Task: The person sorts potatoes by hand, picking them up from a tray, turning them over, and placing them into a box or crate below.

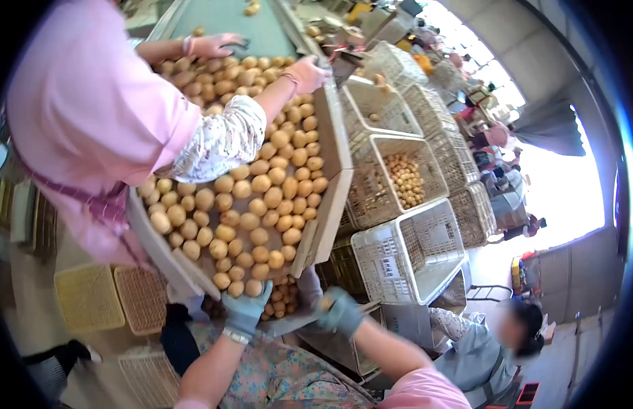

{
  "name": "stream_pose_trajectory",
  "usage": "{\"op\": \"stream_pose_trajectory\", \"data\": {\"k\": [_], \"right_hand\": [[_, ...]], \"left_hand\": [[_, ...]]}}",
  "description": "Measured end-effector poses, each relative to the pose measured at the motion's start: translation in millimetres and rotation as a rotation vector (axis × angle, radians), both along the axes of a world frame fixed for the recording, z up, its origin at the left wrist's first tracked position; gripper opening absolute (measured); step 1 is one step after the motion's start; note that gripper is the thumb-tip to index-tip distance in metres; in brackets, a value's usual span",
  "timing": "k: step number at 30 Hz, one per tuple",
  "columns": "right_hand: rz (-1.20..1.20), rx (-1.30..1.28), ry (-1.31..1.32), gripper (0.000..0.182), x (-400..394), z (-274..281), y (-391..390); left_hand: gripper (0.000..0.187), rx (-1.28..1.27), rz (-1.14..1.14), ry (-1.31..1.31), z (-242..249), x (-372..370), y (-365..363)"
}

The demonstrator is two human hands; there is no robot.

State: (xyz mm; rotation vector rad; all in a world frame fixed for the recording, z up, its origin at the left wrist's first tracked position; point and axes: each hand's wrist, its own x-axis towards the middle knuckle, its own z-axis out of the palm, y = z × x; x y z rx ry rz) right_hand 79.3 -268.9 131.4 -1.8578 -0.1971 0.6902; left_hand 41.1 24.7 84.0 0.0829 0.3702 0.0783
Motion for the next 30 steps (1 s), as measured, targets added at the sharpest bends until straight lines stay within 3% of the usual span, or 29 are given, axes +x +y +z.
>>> {"op": "stream_pose_trajectory", "data": {"k": [1,3,4,5,7,8,9,10,11,12,13,14,15,16,17,18,19,20,21,22,23,25,27,29,30], "right_hand": [[0.419,-0.282,-0.649,0.018,69.6,89.3,15.1],[-0.306,0.814,0.157,0.033,179.4,93.9,-9.6],[-0.387,0.656,0.163,0.037,232.6,114.9,-36.1],[-0.431,0.608,-0.125,0.041,251.9,142.8,-24.4],[-0.539,0.531,-0.221,0.043,209.5,197.5,36.7],[-0.475,0.389,-0.243,0.045,178.6,194.3,56.5],[-0.206,0.277,-0.128,0.048,157.4,171.0,50.6],[-0.069,0.058,-0.233,0.045,123.3,145.5,69.5],[0.074,-0.227,-0.186,0.036,91.6,130.1,92.5],[0.139,-0.291,-0.174,0.026,63.3,123.0,123.6],[0.342,-0.293,-0.400,0.024,54.3,114.2,142.3],[0.510,-0.394,-0.624,0.025,68.8,94.3,150.1],[0.581,-0.822,-0.762,0.027,85.1,96.7,176.5],[0.055,-0.380,-0.629,0.023,97.7,75.1,184.3],[-0.227,-0.329,-0.845,0.029,117.6,48.8,204.4],[-0.520,-0.266,-1.054,0.037,130.8,26.1,226.1],[-0.395,-0.508,-0.374,0.053,128.5,14.0,241.1],[-0.245,-0.903,-1.082,0.054,92.9,-5.5,273.9],[0.180,-0.943,-0.969,0.063,69.4,6.2,284.6],[0.325,-0.782,-1.137,0.059,51.7,20.7,283.3],[0.464,-0.477,-1.033,0.054,46.3,16.1,271.3],[0.500,-0.509,-0.970,0.050,46.8,19.5,236.2],[0.492,-0.610,-1.028,0.045,51.1,28.6,203.4],[0.483,-0.638,-1.023,0.039,46.9,39.3,196.6],[0.333,-0.532,-0.988,0.038,48.9,49.1,204.2]], "left_hand": [[0.071,0.002,0.030,0.043,-1.0,-0.7,0.2],[0.062,-0.386,0.101,0.126,-4.5,-7.7,-3.6],[0.061,0.335,0.062,0.043,-13.7,-10.8,-13.7],[0.058,-0.226,0.107,0.103,-12.7,-12.4,-8.0],[0.052,-0.397,0.114,0.146,14.7,-9.0,-1.9],[0.052,-0.406,0.140,0.157,1.5,-14.0,-7.0],[0.050,-0.099,0.118,0.086,-21.7,-15.4,-13.9],[0.048,0.212,0.088,0.022,-36.5,-18.0,-16.8],[0.048,0.214,0.100,0.034,-37.1,-19.7,-14.5],[0.047,0.030,0.100,0.094,-35.0,-19.1,-10.6],[0.047,-0.154,0.094,0.151,-34.6,-19.7,-7.7],[0.046,-0.313,0.102,0.036,-63.3,-25.2,-11.1],[0.046,-0.316,0.103,0.051,-60.6,-26.9,-12.1],[0.046,-0.186,0.100,0.065,-49.5,-23.8,-11.8],[0.046,-0.051,0.097,0.075,-34.5,-19.9,-8.5],[0.053,-0.208,0.065,0.332,-14.3,-18.6,-2.8],[0.053,-0.203,0.066,0.334,-5.5,-17.1,-0.4],[0.059,-0.258,0.060,0.334,0.3,-14.7,2.1],[0.065,-0.314,0.050,0.336,2.1,-14.3,3.7],[0.078,-0.353,0.071,0.185,-18.0,-20.2,2.7],[0.078,-0.353,0.069,0.185,-15.0,-18.1,5.7],[0.069,-0.492,0.064,0.300,4.5,-14.5,11.2],[0.073,-0.470,0.102,0.247,5.1,-13.0,10.3],[0.075,-0.481,0.069,-0.065,-13.9,-20.4,2.7],[0.076,-0.365,0.046,0.038,5.9,-15.0,9.5]]}}
